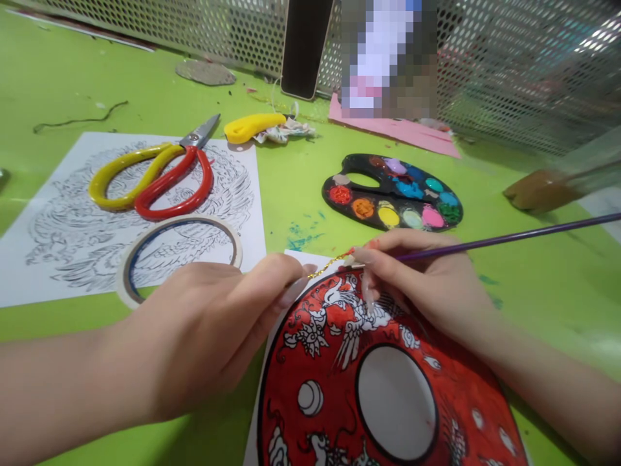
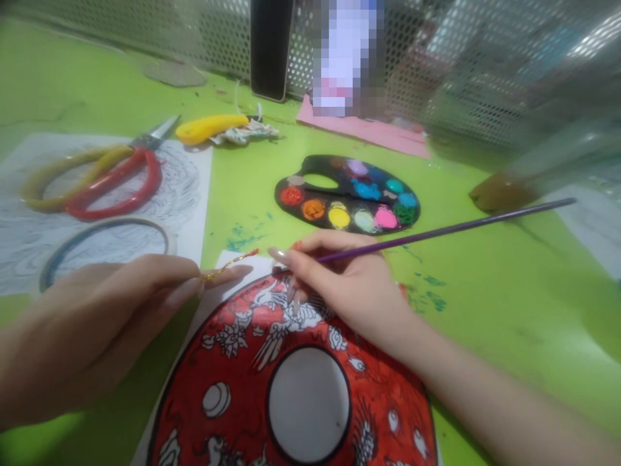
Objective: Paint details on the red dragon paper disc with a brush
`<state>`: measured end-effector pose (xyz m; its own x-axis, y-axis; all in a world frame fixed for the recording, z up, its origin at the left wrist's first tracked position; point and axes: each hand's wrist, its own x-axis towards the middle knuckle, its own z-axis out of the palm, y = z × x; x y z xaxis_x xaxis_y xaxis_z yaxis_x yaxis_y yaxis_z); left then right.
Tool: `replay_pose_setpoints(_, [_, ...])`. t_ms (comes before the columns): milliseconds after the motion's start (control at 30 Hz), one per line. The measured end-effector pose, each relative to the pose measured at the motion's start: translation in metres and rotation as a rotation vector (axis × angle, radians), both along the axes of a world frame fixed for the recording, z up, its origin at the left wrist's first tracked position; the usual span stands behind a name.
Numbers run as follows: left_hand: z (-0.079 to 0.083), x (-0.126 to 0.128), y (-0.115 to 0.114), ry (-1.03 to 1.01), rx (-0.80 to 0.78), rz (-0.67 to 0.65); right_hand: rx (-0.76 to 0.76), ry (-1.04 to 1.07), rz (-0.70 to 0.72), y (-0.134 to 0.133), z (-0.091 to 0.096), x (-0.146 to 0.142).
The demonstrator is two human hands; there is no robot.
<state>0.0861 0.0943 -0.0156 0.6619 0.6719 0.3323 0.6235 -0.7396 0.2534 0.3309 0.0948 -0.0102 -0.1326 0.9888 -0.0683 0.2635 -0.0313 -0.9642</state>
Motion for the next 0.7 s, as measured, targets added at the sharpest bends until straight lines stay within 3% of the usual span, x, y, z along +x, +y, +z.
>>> replay_pose_setpoints(700, [0.004,0.0,0.0022,0.065,0.015,-0.012,0.014,0.143,-0.091,0.0019,-0.0016,-0.0008])
